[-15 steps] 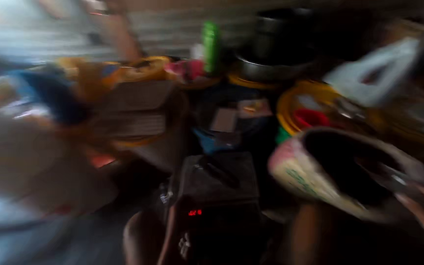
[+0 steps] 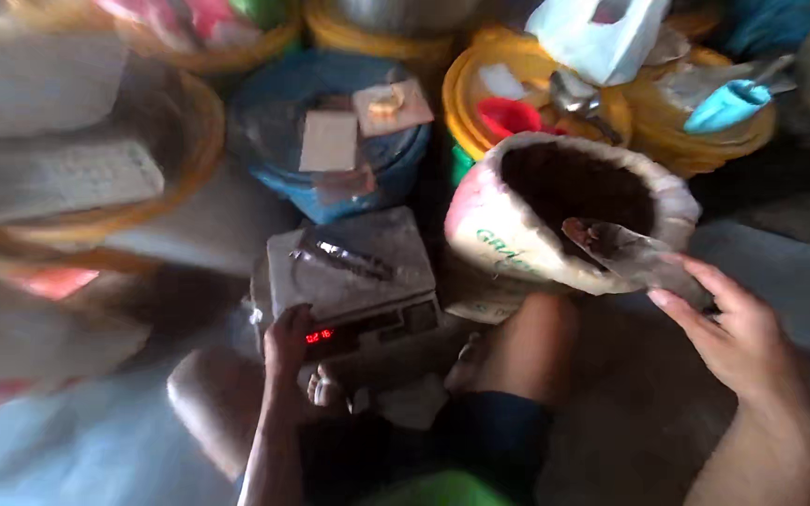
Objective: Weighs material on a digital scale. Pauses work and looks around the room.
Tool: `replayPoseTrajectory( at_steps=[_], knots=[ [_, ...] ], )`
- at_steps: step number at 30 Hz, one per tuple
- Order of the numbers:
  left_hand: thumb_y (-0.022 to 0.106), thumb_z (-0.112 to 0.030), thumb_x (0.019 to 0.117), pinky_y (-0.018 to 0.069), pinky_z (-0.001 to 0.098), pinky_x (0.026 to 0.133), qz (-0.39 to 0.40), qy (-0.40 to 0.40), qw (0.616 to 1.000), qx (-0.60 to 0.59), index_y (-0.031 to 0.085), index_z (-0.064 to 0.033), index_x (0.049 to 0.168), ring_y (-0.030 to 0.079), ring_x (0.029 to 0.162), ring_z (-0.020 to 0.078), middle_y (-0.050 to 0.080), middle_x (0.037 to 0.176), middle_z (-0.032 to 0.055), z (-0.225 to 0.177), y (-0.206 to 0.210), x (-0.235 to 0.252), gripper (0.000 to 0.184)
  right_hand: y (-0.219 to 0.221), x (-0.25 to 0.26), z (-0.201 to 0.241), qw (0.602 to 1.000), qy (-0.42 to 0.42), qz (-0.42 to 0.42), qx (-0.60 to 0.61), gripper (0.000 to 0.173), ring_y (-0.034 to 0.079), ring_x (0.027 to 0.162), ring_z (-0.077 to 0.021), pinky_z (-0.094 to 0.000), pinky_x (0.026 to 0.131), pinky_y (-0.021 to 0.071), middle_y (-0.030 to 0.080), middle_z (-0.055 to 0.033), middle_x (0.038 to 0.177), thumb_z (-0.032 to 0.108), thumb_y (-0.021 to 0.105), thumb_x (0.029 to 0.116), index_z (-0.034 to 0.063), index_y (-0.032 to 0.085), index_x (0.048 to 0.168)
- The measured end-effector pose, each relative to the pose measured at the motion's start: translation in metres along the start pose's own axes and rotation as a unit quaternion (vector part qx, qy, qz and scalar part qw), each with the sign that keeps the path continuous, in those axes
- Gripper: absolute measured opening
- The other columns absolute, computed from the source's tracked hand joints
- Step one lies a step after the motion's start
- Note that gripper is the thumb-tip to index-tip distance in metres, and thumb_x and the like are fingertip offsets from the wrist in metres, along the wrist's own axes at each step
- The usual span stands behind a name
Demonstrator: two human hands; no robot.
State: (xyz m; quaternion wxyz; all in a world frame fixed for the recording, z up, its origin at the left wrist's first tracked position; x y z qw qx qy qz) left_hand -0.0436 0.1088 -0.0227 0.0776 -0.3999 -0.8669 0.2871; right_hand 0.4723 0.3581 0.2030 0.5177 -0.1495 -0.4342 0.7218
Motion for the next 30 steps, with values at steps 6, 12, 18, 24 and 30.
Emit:
replayPoseTrajectory(
  at_steps=[6,12,18,24,30],
  knots=[
    [0.052,-0.022,0.1072,0.0591,0.0379,0.078,-0.006,-0.022,0.999,-0.031,0.069,-0.0024,0.119,0.069,0.080,0.0138,0.072,0.093,0.0089,0.019,-0.004,0.003,0.028,0.114,-0.027,0.037,0.989,-0.022,0.093,0.116,0.055,0.060,0.123,-0.0091,-0.0259,0.105,0.0496,0.063,-0.0175,0.134,0.034,0.063,0.0994,-0.0039,0.058,0.138],
    [0.050,-0.021,0.1086,0.0572,0.0326,0.070,-0.005,-0.019,0.999,-0.050,0.069,-0.0068,0.118,0.065,0.072,0.0103,0.071,0.087,0.0038,0.027,-0.010,0.003,0.026,0.228,-0.042,0.020,0.976,0.029,0.154,0.150,0.050,0.064,0.120,-0.0161,-0.0325,0.103,0.0527,0.064,-0.0178,0.133,0.029,0.064,0.0990,-0.0007,0.058,0.139],
    [0.048,-0.021,0.1087,0.0560,0.0288,0.067,-0.012,0.009,0.997,-0.081,0.069,-0.0065,0.118,0.064,0.070,0.0084,0.070,0.086,0.0024,0.028,-0.018,0.004,0.027,0.267,-0.039,0.003,0.981,0.055,0.178,0.049,0.051,0.061,0.127,-0.0276,-0.0454,0.109,0.0489,0.062,-0.0192,0.137,0.030,0.063,0.1008,0.0032,0.056,0.143],
    [0.048,-0.021,0.1086,0.0530,0.0268,0.060,-0.018,0.018,0.994,-0.106,0.069,-0.0071,0.117,0.060,0.064,0.0084,0.068,0.082,0.0014,0.024,-0.024,0.002,0.026,0.293,-0.014,0.030,0.978,0.031,0.205,-0.006,0.050,0.060,0.128,-0.0339,-0.0511,0.110,0.0471,0.062,-0.0214,0.136,0.030,0.064,0.1009,0.0033,0.057,0.142],
    [0.049,-0.019,0.1084,0.0560,0.0267,0.063,-0.014,0.013,0.991,-0.135,0.070,-0.0090,0.116,0.064,0.067,0.0084,0.070,0.083,0.0007,0.025,-0.021,0.004,0.024,0.322,0.009,0.075,0.973,-0.010,0.214,-0.082,0.047,0.062,0.122,-0.0372,-0.0593,0.102,0.0493,0.066,-0.0175,0.131,0.036,0.064,0.1003,0.0119,0.061,0.141]
  ],
)
Point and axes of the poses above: each hand's wrist, its own x-axis towards the middle knuckle, its own y-axis out of the palm, z = x × y, the point moved 9 cm from there along x, towards the middle knuckle
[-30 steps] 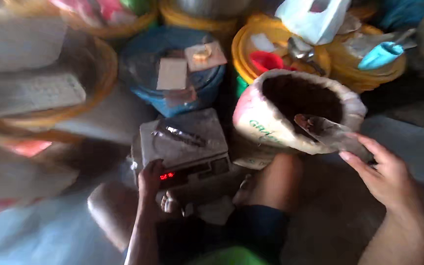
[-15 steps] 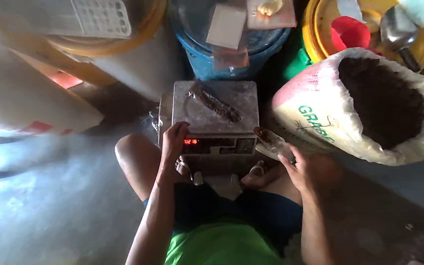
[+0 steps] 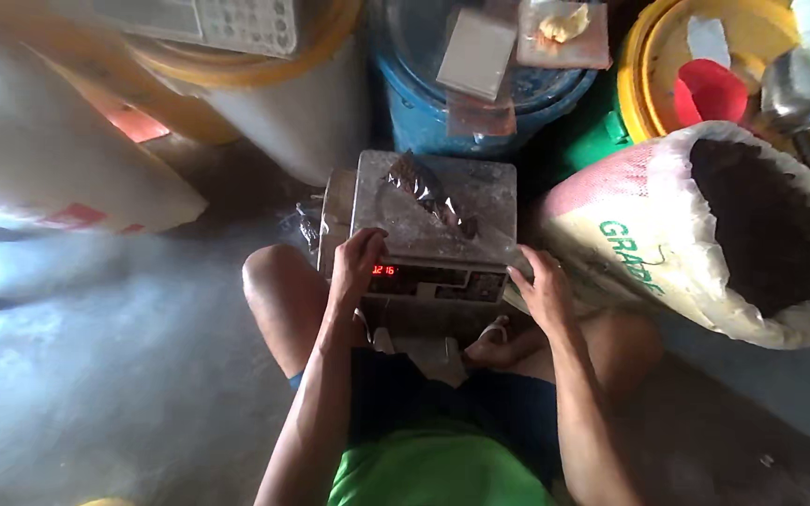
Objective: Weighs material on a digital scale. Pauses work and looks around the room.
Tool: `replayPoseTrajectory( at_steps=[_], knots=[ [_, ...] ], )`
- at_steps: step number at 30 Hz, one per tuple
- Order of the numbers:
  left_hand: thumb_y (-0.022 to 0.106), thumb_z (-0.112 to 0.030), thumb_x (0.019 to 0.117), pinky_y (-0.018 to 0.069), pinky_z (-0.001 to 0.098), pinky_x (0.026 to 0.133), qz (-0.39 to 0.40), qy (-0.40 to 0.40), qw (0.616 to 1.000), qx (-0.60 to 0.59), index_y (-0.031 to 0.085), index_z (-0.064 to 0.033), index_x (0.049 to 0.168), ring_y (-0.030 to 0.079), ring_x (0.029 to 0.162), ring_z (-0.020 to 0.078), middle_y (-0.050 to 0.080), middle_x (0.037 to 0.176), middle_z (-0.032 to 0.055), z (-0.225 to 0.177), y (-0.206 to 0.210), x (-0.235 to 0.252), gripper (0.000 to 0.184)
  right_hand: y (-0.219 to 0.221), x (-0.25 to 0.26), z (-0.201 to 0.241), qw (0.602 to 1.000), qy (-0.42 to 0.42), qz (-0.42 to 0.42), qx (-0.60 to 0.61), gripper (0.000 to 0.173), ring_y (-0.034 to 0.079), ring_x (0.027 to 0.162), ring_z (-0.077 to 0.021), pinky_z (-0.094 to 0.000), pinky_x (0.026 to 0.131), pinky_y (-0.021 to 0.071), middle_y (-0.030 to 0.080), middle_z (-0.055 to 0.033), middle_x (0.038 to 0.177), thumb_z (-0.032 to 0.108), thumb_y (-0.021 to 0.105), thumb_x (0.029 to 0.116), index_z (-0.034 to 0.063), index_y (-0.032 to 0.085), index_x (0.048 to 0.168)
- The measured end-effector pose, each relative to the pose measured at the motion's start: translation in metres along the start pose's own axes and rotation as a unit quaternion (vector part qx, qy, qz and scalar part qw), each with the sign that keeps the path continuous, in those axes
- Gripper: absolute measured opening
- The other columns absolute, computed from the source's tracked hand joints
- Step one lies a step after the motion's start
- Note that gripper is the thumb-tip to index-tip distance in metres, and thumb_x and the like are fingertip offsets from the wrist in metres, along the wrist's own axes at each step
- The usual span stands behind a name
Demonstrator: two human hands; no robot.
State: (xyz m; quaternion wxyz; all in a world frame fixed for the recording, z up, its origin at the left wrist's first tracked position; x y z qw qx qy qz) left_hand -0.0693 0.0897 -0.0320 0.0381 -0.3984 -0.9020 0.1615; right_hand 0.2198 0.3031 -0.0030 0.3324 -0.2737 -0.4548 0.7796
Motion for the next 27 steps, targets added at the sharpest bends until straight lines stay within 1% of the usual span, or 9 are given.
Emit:
replayPoseTrajectory(
  at_steps=[3,6,10,12,13,17,20,24,27],
  knots=[
    [0.050,-0.021,0.1083,0.0564,0.0269,0.062,-0.003,-0.003,1.000,-0.006,0.070,-0.0093,0.116,0.064,0.066,0.0084,0.070,0.083,0.0004,0.000,-0.003,0.006,0.025,-0.008,-0.010,-0.013,0.999,0.005,-0.026,0.021,0.047,0.064,0.119,-0.0366,-0.0565,0.101,0.0516,0.066,-0.0189,0.129,0.032,0.066,0.0993,0.0085,0.061,0.140],
    [0.049,-0.021,0.1088,0.0539,0.0250,0.060,0.006,0.005,1.000,0.002,0.070,-0.0098,0.116,0.062,0.065,0.0077,0.070,0.084,-0.0002,-0.001,-0.001,0.002,0.025,-0.007,-0.020,-0.018,0.998,0.015,-0.025,0.051,0.047,0.063,0.121,-0.0361,-0.0543,0.103,0.0507,0.065,-0.0202,0.130,0.029,0.066,0.0993,0.0056,0.061,0.139],
    [0.050,-0.021,0.1087,0.0557,0.0255,0.063,0.007,0.006,1.000,0.011,0.070,-0.0105,0.116,0.064,0.067,0.0074,0.071,0.084,-0.0001,-0.002,0.000,0.000,0.024,0.002,-0.024,-0.028,0.995,0.009,-0.039,0.089,0.048,0.062,0.124,-0.0336,-0.0500,0.107,0.0490,0.064,-0.0210,0.132,0.026,0.066,0.0993,0.0027,0.059,0.140],
    [0.050,-0.021,0.1086,0.0541,0.0262,0.059,0.002,0.011,1.000,0.012,0.070,-0.0100,0.115,0.062,0.064,0.0086,0.069,0.082,0.0009,-0.004,-0.001,-0.001,0.024,0.005,-0.031,-0.036,0.993,0.009,-0.055,0.107,0.049,0.061,0.126,-0.0325,-0.0483,0.109,0.0487,0.063,-0.0218,0.133,0.027,0.066,0.0994,0.0018,0.059,0.140],
    [0.049,-0.021,0.1087,0.0541,0.0268,0.059,0.000,0.011,1.000,0.012,0.069,-0.0093,0.116,0.062,0.063,0.0091,0.069,0.082,0.0017,-0.005,-0.001,-0.001,0.024,0.006,-0.034,-0.038,0.992,0.005,-0.058,0.110,0.049,0.061,0.126,-0.0329,-0.0483,0.109,0.0484,0.063,-0.0227,0.133,0.026,0.066,0.0994,0.0009,0.058,0.140],
    [0.048,-0.019,0.1083,0.0574,0.0284,0.069,0.008,0.013,1.000,0.008,0.070,-0.0058,0.116,0.066,0.072,0.0084,0.070,0.085,0.0018,-0.004,0.002,0.003,0.026,0.005,-0.041,-0.040,0.992,-0.004,-0.058,0.110,0.050,0.059,0.128,-0.0352,-0.0485,0.110,0.0475,0.061,-0.0249,0.135,0.025,0.066,0.0997,-0.0012,0.057,0.141],
    [0.048,-0.019,0.1085,0.0577,0.0294,0.070,0.016,0.015,1.000,0.014,0.070,-0.0052,0.116,0.066,0.073,0.0088,0.071,0.086,0.0022,-0.003,0.006,0.005,0.027,0.000,-0.046,-0.044,0.993,0.004,-0.052,0.109,0.050,0.057,0.130,-0.0363,-0.0507,0.111,0.0458,0.060,-0.0250,0.137,0.027,0.065,0.1000,-0.0007,0.057,0.142],
    [0.050,-0.019,0.1085,0.0584,0.0279,0.069,0.018,0.018,1.000,0.003,0.070,-0.0055,0.116,0.067,0.072,0.0083,0.071,0.086,0.0020,-0.002,0.008,0.006,0.025,-0.004,-0.052,-0.051,0.993,0.007,-0.056,0.103,0.049,0.059,0.128,-0.0348,-0.0492,0.111,0.0462,0.062,-0.0241,0.135,0.025,0.065,0.0996,-0.0005,0.057,0.141],
    [0.049,-0.019,0.1083,0.0560,0.0271,0.067,0.018,0.023,1.000,0.002,0.070,-0.0062,0.115,0.064,0.070,0.0076,0.070,0.084,0.0009,-0.002,0.009,0.006,0.025,-0.005,-0.058,-0.055,0.994,0.006,-0.057,0.096,0.050,0.060,0.127,-0.0343,-0.0489,0.110,0.0469,0.062,-0.0240,0.135,0.025,0.066,0.0992,-0.0001,0.058,0.141]
  ],
)
Point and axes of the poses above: each hand's wrist, its own x-axis towards the middle knuckle, its own y-axis out of the palm, z = x × y, the point moved 9 cm from there along x, towards the middle knuckle
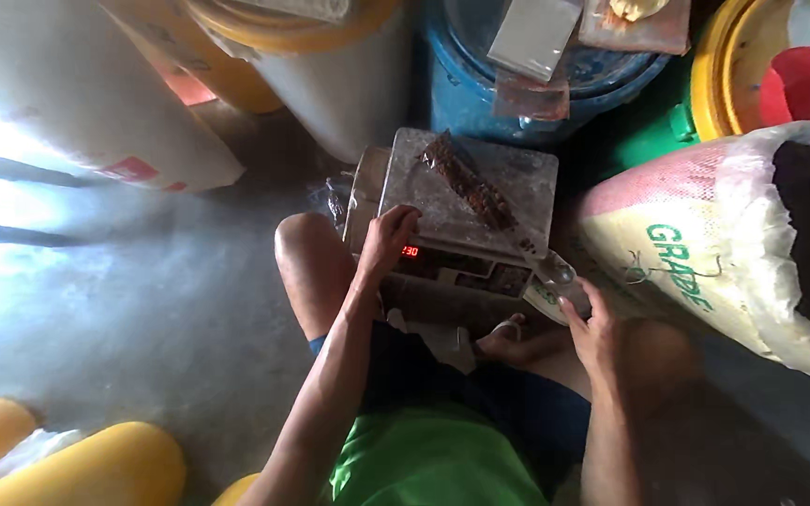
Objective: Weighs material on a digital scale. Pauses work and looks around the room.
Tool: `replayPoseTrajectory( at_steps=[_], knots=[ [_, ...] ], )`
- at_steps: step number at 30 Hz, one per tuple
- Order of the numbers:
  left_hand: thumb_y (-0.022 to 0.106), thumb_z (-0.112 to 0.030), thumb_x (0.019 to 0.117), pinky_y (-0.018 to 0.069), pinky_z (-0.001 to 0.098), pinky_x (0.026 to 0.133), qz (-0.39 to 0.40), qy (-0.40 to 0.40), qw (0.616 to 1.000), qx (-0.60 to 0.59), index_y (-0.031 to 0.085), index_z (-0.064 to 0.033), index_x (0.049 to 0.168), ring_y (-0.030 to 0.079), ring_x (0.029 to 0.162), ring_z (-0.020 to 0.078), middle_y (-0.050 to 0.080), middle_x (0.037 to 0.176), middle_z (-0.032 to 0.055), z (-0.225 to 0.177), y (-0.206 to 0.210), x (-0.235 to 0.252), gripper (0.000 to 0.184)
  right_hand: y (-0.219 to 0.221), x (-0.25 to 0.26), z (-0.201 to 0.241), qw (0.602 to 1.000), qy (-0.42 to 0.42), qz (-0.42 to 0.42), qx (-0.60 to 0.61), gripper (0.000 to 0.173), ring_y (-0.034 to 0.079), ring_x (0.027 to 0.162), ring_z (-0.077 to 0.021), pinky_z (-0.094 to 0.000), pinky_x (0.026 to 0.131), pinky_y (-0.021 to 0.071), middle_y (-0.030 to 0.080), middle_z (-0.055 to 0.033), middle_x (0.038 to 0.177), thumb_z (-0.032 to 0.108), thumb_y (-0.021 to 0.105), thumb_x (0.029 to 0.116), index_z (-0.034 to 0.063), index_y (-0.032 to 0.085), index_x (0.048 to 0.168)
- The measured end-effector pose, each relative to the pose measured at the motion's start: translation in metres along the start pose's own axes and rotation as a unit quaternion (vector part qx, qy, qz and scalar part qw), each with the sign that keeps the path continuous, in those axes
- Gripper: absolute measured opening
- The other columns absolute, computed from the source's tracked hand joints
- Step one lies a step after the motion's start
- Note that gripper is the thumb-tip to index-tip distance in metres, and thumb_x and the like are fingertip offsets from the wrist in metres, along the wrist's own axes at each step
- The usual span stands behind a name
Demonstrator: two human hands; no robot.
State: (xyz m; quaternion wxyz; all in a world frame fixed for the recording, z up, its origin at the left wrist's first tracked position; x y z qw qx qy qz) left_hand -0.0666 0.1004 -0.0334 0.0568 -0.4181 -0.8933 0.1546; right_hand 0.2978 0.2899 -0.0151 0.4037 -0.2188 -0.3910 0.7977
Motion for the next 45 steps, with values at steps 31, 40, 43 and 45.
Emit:
replayPoseTrajectory(
  at_steps=[31,40,43,45],
  knots=[
    [0.046,-0.028,0.1062,0.0561,0.0252,0.066,-0.005,-0.025,0.997,0.071,0.070,-0.0055,0.114,0.065,0.070,0.0035,0.070,0.084,-0.0002,-0.015,0.002,-0.004,0.034,-0.284,0.070,-0.085,0.956,0.145,-0.008,-0.256,0.043,0.057,0.124,-0.0509,-0.0721,0.104,0.0406,0.062,-0.0290,0.131,0.025,0.066,0.1008,0.0054,0.061,0.138],
    [0.046,-0.025,0.1062,0.0535,0.0221,0.062,-0.016,-0.040,0.997,0.071,0.070,-0.0040,0.113,0.061,0.065,0.0022,0.068,0.081,-0.0015,-0.004,0.003,-0.008,0.032,-0.287,0.070,-0.104,0.979,0.098,-0.036,-0.177,0.041,0.058,0.126,-0.0445,-0.0655,0.109,0.0409,0.064,-0.0257,0.130,0.024,0.068,0.1003,0.0044,0.063,0.136],
    [0.047,-0.025,0.1056,0.0545,0.0229,0.065,-0.007,-0.036,0.996,0.083,0.070,-0.0048,0.112,0.063,0.068,0.0023,0.069,0.082,-0.0015,-0.004,0.007,-0.006,0.032,-0.289,0.063,-0.104,0.982,0.110,-0.036,-0.151,0.044,0.057,0.130,-0.0415,-0.0642,0.111,0.0399,0.063,-0.0238,0.135,0.026,0.067,0.1012,0.0063,0.061,0.140],
    [0.047,-0.026,0.1053,0.0550,0.0218,0.065,-0.010,-0.030,0.997,0.076,0.071,-0.0051,0.111,0.063,0.068,0.0016,0.069,0.082,-0.0023,-0.005,0.010,-0.007,0.032,-0.275,0.074,-0.096,0.981,0.113,-0.041,-0.153,0.044,0.056,0.130,-0.0425,-0.0645,0.110,0.0399,0.061,-0.0246,0.136,0.026,0.066,0.1017,0.0047,0.059,0.140]
  ],
)
Point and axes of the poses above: each hand's wrist, its own x-axis towards the middle knuckle, its own y-axis out of the palm, z = x × y, the point moved 9 cm from there along x, towards the middle knuckle
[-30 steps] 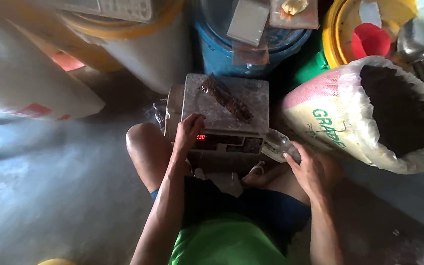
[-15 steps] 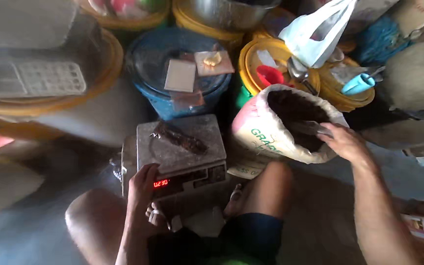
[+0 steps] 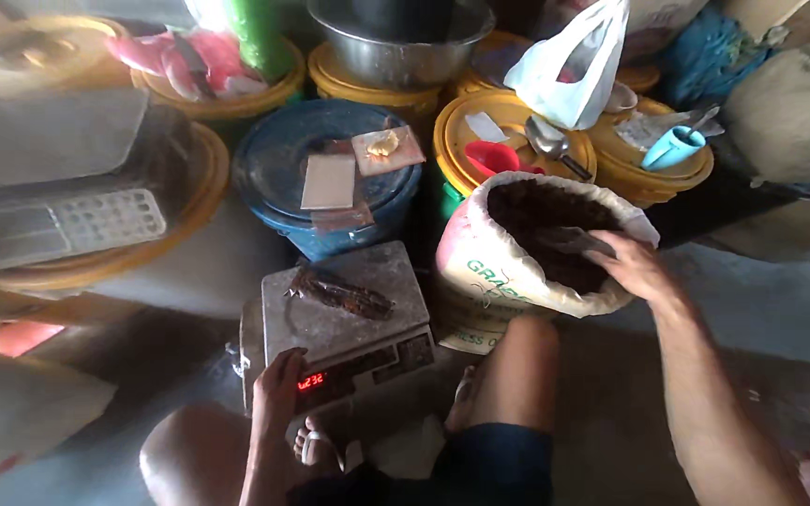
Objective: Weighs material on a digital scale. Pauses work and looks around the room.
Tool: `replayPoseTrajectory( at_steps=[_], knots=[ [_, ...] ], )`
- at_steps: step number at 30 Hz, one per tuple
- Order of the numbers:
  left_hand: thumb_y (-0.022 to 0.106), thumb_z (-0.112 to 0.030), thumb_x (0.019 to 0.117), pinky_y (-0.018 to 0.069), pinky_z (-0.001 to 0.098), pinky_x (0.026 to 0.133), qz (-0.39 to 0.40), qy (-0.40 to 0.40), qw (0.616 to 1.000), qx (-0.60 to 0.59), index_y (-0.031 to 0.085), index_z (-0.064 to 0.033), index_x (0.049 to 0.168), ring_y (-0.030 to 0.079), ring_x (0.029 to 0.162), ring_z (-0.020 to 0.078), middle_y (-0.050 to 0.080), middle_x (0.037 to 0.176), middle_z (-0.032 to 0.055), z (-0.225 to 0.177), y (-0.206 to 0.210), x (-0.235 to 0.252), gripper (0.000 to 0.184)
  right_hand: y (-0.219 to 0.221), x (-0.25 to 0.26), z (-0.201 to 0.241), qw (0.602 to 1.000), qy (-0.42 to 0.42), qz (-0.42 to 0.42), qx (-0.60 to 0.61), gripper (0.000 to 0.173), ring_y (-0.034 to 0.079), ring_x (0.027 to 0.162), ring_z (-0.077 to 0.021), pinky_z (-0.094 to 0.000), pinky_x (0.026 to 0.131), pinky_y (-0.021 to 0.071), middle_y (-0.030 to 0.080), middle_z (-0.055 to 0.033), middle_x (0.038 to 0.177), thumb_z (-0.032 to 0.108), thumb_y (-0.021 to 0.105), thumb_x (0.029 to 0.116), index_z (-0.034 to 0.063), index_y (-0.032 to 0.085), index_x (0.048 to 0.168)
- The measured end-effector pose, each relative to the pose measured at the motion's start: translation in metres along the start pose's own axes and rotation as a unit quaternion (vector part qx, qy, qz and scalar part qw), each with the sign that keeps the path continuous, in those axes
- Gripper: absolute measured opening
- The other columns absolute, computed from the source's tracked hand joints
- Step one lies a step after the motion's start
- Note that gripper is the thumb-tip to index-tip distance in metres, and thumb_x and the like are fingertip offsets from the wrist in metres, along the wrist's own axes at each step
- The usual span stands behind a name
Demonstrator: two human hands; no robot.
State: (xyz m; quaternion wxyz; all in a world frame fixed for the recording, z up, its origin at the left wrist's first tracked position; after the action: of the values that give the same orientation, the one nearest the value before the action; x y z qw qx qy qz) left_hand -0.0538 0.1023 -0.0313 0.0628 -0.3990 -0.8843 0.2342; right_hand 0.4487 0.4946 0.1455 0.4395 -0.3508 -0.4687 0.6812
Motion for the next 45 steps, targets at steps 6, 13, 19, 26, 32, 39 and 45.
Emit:
replayPoseTrajectory(
  at_steps=[6,13,19,26,32,39,45],
  knots=[
    [0.046,-0.027,0.1061,0.0568,0.0278,0.069,0.022,0.005,0.999,0.035,0.071,-0.0057,0.113,0.065,0.070,0.0052,0.070,0.083,0.0006,-0.007,0.011,0.002,0.033,0.030,0.038,0.039,0.997,-0.050,-0.050,0.023,0.041,0.062,0.123,-0.0406,-0.0634,0.105,0.0463,0.064,-0.0213,0.132,0.028,0.065,0.1018,0.0072,0.061,0.137],
    [0.046,-0.028,0.1055,0.0565,0.0264,0.068,0.018,0.013,0.999,0.027,0.070,-0.0041,0.114,0.065,0.070,0.0046,0.070,0.083,0.0002,0.000,0.010,0.001,0.035,-0.009,-0.012,0.017,0.998,-0.029,-0.057,0.029,0.045,0.061,0.123,-0.0380,-0.0637,0.105,0.0457,0.065,-0.0199,0.131,0.029,0.070,0.0989,0.0083,0.062,0.138],
    [0.046,-0.028,0.1058,0.0564,0.0266,0.069,0.028,0.015,0.999,0.038,0.070,-0.0049,0.113,0.064,0.070,0.0038,0.069,0.082,-0.0004,-0.004,0.015,0.003,0.034,-0.030,-0.045,-0.001,0.996,0.010,-0.087,0.021,0.043,0.061,0.122,-0.0411,-0.0644,0.104,0.0452,0.064,-0.0233,0.129,0.024,0.070,0.0988,0.0065,0.062,0.137],
    [0.046,-0.027,0.1068,0.0553,0.0228,0.066,0.044,0.007,0.999,0.012,0.070,-0.0047,0.113,0.063,0.068,0.0014,0.069,0.082,-0.0020,-0.007,0.022,0.002,0.033,-0.028,-0.069,-0.008,0.992,0.016,-0.116,0.052,0.048,0.058,0.128,-0.0385,-0.0608,0.109,0.0428,0.062,-0.0228,0.135,0.030,0.067,0.1005,0.0074,0.059,0.142],
    [0.046,-0.026,0.1066,0.0550,0.0226,0.066,0.039,0.003,0.999,0.013,0.070,-0.0053,0.113,0.063,0.067,0.0017,0.069,0.081,-0.0018,-0.003,0.019,0.004,0.032,-0.022,-0.099,0.013,0.975,-0.024,-0.179,0.127,0.051,0.060,0.128,-0.0298,-0.0478,0.110,0.0463,0.062,-0.0222,0.137,0.033,0.063,0.1001,0.0036,0.058,0.142],
    [0.047,-0.023,0.1083,0.0577,0.0323,0.076,0.049,-0.014,0.998,0.045,0.069,-0.0008,0.118,0.067,0.077,0.0096,0.071,0.090,0.0069,-0.019,0.015,0.000,0.033,0.007,-0.139,0.088,0.951,-0.141,-0.151,0.228,0.054,0.059,0.126,-0.0123,-0.0262,0.108,0.0474,0.062,-0.0206,0.135,0.033,0.063,0.0990,-0.0058,0.059,0.137],
    [0.051,-0.023,0.1084,0.0584,0.0380,0.078,0.042,-0.029,0.998,0.040,0.071,-0.0071,0.117,0.068,0.079,0.0127,0.072,0.090,0.0062,0.006,0.007,0.003,0.027,0.099,-0.156,0.128,0.952,-0.138,-0.056,0.269,0.054,0.061,0.122,-0.0148,-0.0303,0.105,0.0503,0.064,-0.0195,0.133,0.032,0.065,0.0979,-0.0042,0.060,0.137]
  ],
)
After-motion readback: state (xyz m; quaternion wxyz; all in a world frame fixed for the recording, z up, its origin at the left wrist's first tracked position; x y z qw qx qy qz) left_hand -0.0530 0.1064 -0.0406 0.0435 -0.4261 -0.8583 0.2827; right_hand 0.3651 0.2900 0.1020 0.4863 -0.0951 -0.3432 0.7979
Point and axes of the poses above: each hand's wrist, its own x-axis towards the middle knuckle, its own y-axis out of the palm, z = x × y, the point moved 9 cm from there along x, towards the middle knuckle
